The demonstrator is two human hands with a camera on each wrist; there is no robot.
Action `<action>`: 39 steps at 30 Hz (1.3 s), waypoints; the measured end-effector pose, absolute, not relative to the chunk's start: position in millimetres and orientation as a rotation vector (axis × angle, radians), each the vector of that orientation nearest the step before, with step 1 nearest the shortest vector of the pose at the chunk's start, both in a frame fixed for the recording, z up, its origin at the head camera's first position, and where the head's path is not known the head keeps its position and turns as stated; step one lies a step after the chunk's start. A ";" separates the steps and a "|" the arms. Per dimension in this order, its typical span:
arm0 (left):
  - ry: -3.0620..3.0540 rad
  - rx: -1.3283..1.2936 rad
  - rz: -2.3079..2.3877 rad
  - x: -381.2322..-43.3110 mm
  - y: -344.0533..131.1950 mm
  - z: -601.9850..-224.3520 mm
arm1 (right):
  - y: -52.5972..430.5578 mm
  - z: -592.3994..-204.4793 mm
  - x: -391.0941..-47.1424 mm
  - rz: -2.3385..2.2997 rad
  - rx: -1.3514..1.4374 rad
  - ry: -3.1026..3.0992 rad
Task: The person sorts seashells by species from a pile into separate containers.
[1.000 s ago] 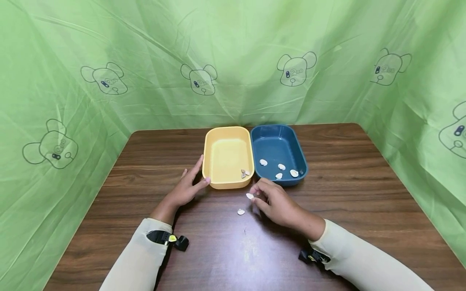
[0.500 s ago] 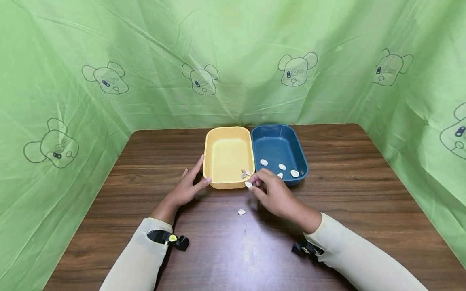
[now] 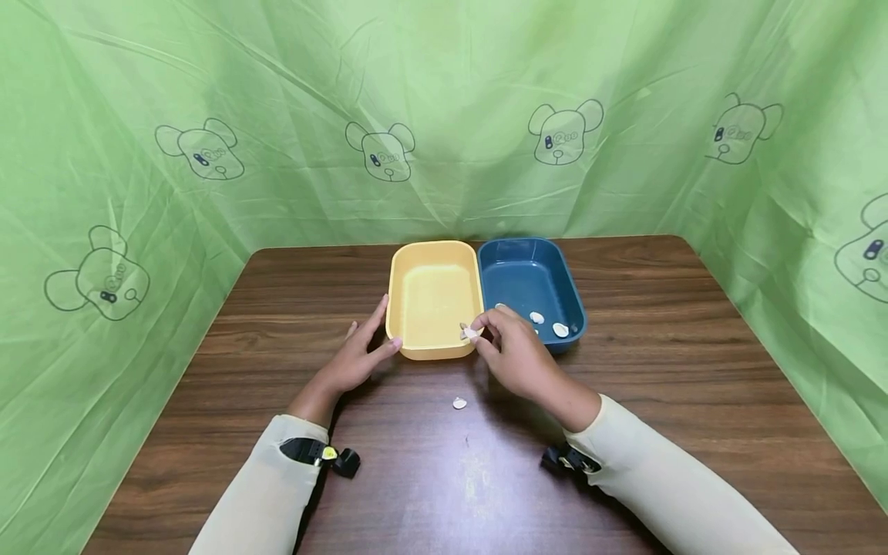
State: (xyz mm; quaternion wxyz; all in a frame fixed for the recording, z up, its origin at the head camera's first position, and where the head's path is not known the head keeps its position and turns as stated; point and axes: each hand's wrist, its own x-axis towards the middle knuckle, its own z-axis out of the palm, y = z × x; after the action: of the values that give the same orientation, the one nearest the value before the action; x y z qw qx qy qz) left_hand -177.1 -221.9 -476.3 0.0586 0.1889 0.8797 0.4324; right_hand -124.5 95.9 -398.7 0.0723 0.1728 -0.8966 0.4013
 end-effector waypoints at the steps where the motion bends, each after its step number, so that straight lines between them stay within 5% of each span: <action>1: 2.664 0.571 1.311 -177.2 -222.1 -476.2 | 94.9 -397.8 -125.9 1.207 0.510 -2.694; 39: 2.656 0.569 1.320 -177.6 -223.3 -478.5 | 79.8 -389.7 -162.3 1.333 0.328 -2.664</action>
State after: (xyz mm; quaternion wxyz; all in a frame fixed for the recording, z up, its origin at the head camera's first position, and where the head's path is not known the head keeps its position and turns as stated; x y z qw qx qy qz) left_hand -177.6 -223.3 -478.5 0.0605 0.1880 0.8779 0.4363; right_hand -162.3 79.8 -389.7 0.0724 0.1092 -0.8866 0.4436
